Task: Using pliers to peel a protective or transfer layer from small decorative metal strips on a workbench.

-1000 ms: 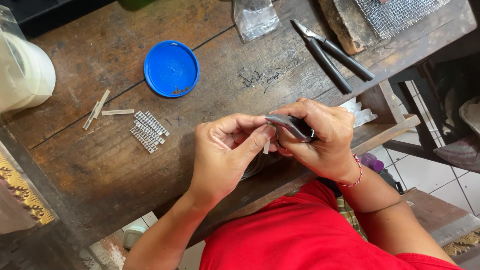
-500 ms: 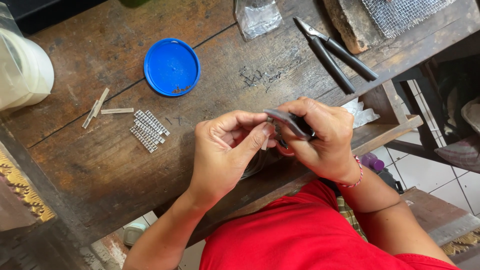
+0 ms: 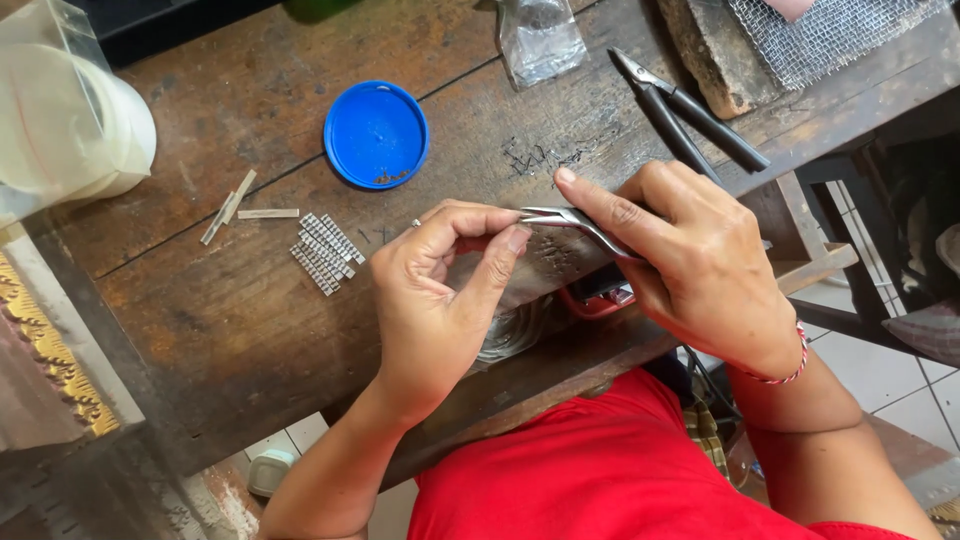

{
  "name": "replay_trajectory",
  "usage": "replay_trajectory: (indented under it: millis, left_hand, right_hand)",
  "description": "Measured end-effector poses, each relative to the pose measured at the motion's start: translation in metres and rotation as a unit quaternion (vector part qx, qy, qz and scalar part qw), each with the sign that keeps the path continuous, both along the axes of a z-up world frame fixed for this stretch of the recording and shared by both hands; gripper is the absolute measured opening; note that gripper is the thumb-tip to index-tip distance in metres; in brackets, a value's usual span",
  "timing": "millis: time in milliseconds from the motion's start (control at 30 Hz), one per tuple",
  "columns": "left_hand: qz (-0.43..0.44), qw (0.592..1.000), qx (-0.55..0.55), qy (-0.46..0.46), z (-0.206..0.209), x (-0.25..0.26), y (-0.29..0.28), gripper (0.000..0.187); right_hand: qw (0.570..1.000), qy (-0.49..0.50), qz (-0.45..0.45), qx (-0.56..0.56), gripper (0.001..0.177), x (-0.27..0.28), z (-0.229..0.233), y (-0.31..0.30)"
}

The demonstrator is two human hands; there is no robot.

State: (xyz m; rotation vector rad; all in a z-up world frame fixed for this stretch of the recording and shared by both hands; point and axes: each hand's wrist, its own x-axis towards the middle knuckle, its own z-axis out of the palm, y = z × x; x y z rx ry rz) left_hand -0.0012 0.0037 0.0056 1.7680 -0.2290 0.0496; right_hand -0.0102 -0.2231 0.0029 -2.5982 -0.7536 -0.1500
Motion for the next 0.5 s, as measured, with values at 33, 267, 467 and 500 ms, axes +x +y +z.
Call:
replay_trajectory:
  millis: [33,267,467,500]
  left_hand:
    - [0.003,1.0,0.0,0.0,0.001,0.0,0.0,0.002]
    - [0.006,0.999,0.031,-0.037,0.008,-0.002,0.01,0.003]
    - [-0.044,0.992,0.062,-0.104,0.033,0.016,0.051,0.001]
    - [-0.072,0.982,0.086,-0.15,0.04,0.021,0.062,0.003]
  right_hand:
    - [1.0,0.0,0.003,0.0,0.054,-0.001,-0.001,0.0]
    - [1.0,0.003,0.019,0.003,0.062,-0.003,-0.002,0.005]
    - [0.997,-0.049,0.054,-0.013,0.055,0.018,0.011,0.011]
    - [0.997,-0.059,0.054,-0.016,0.058,0.023,0.012,0.011]
